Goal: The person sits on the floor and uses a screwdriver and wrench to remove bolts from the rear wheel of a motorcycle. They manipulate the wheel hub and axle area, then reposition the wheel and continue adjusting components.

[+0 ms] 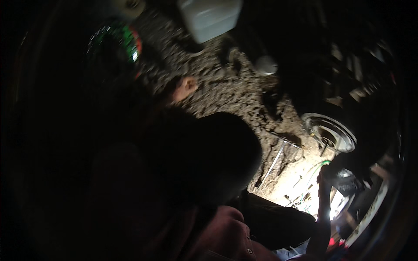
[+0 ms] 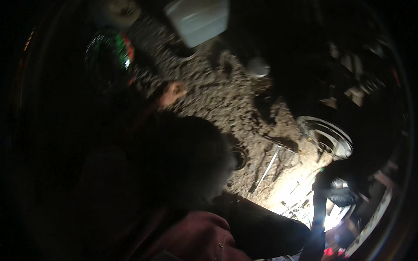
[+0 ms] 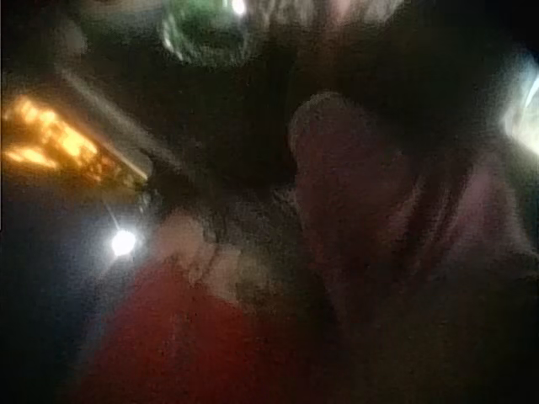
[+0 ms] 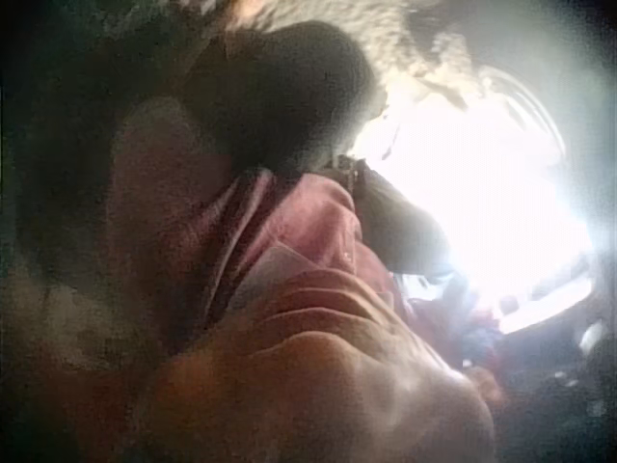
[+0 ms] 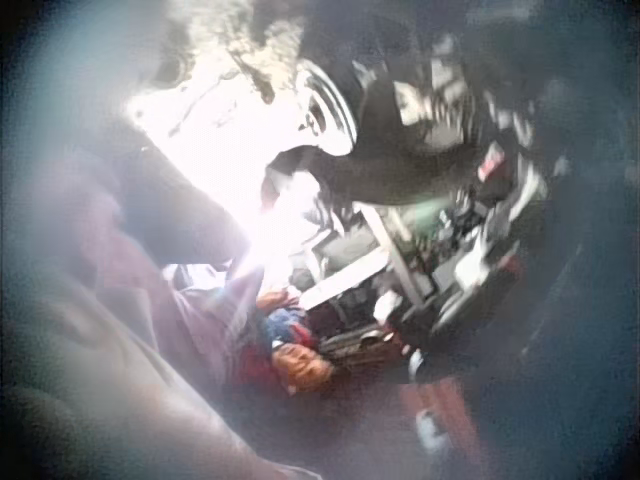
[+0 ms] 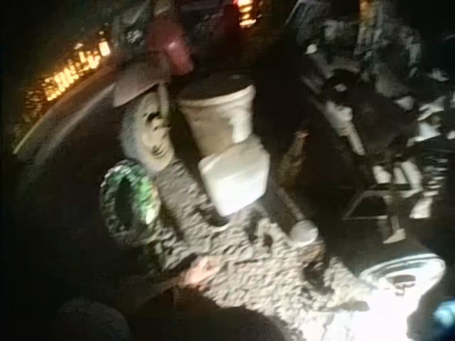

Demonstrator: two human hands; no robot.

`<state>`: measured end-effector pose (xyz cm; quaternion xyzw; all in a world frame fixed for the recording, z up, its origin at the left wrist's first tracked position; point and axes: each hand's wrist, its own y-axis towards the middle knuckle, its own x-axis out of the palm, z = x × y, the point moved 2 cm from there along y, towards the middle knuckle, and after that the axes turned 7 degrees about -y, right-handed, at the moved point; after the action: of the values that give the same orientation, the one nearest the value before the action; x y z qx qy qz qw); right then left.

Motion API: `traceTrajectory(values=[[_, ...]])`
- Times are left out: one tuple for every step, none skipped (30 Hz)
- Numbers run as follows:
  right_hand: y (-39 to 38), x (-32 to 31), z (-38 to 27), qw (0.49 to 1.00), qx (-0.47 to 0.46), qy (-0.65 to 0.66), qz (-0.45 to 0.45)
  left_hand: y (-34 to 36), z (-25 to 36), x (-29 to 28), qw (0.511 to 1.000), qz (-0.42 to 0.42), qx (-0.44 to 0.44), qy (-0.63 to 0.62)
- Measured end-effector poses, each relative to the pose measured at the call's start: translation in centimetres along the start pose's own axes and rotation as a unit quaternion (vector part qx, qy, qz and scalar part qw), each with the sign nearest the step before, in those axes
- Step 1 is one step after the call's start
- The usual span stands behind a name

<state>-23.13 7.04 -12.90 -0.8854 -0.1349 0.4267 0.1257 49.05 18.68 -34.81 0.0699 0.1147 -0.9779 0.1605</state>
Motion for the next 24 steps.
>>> traceTrajectory(values=[[-0.1, 0.1, 0.0, 1.0, 0.003, 0.007, -0.006, -1.0, 0.1, -2.4, 0.999, 0.027, -0.012, -0.028], [-0.2, 0.2, -0.1, 1.0, 0.005, 0.012, -0.011, -1.7, 0.4, -4.7, 0.997, 0.049, -0.003, -0.064], [-0.2, 0.3, -0.2, 1.0, 0.007, 0.015, -0.015, -2.3, 0.6, -6.9, 0.995, 0.077, -0.021, -0.062], [-0.2, 0.4, -0.3, 1.0, 0.01, 0.018, -0.018, -3.3, 1.0, -9.2, 0.992, 0.126, -0.016, -0.008], [-0.2, 0.5, -0.4, 1.0, 0.01, 0.02, -0.021, -4.0, 1.4, -11.3, 0.99, 0.139, -0.02, -0.032], [-0.1, 0.5, -0.5, 0.999, 0.01, 0.02, -0.024, -4.9, 1.8, -13.3, 0.986, 0.167, -0.02, -0.005], [-0.2, 0.6, -0.6, 0.999, 0.011, 0.021, -0.027, -5.8, 2.1, -15.0, 0.981, 0.19, -0.021, 0.031], [0.0, 0.7, -0.7, 0.999, 0.012, 0.024, -0.031, -6.6, 2.4, -16.7, 0.975, 0.207, -0.024, 0.076], [-0.1, 0.7, -0.9, 0.999, 0.01, 0.026, -0.034, -7.6, 2.6, -18.0, 0.967, 0.22, -0.031, 0.126], [0.0, 0.8, -1.0, 0.999, 0.008, 0.027, -0.035, -8.4, 2.6, -19.1, 0.956, 0.228, -0.035, 0.183], [0.0, 0.8, -1.1, 0.999, 0.007, 0.028, -0.037, -9.3, 2.6, -20.1, 0.94, 0.23, -0.035, 0.249], [0.1, 0.8, -1.3, 0.999, 0.005, 0.029, -0.038, -9.9, 2.5, -20.7, 0.921, 0.227, -0.031, 0.315], [0.1, 0.8, -1.4, 0.999, 0.003, 0.029, -0.039, -10.7, 2.3, -21.2, 0.898, 0.218, -0.021, 0.382], [0.2, 0.9, -1.5, 0.999, 0.001, 0.03, -0.041, -11.3, 2.2, -21.2, 0.871, 0.193, 0.031, 0.45], [0.2, 0.8, -1.6, 0.999, 0.0, 0.03, -0.043, -12.0, 1.6, -21.5, 0.875, 0.184, -0.042, 0.446], [0.2, 0.9, -1.6, 0.999, -0.001, 0.028, -0.044, -12.6, 0.9, -21.4, 0.879, 0.17, -0.075, 0.439], [0.2, 0.8, -1.6, 0.999, -0.001, 0.027, -0.045, -13.5, -0.3, -21.3, 0.9, 0.155, -0.233, 0.333], [0.1, 0.8, -1.7, 0.999, -0.001, 0.028, -0.046, -14.1, -0.9, -21.1, 0.903, 0.147, -0.239, 0.326], [0.1, 0.6, -1.7, 0.998, -0.002, 0.028, -0.047, -14.6, -1.6, -20.6, 0.906, 0.13, -0.244, 0.321], [0.0, 0.6, -1.8, 0.998, -0.002, 0.029, -0.047, -14.8, -2.2, -20.4, 0.912, 0.127, -0.228, 0.316], [-0.2, 0.5, -1.9, 0.998, -0.005, 0.028, -0.05, -15.1, -2.9, -20.2, 0.885, 0.155, -0.243, 0.367], [-0.4, 0.5, -2.0, 0.998, -0.004, 0.029, -0.051, -15.2, -3.3, -20.2, 0.856, 0.195, -0.236, 0.416], [-0.5, 0.5, -2.2, 0.998, -0.005, 0.028, -0.053, -15.2, -3.7, -20.3, 0.826, 0.211, -0.26, 0.454], [-0.7, 0.5, -2.5, 0.998, -0.002, 0.027, -0.054, -15.3, -3.8, -20.7, 0.821, 0.239, -0.273, 0.44]])
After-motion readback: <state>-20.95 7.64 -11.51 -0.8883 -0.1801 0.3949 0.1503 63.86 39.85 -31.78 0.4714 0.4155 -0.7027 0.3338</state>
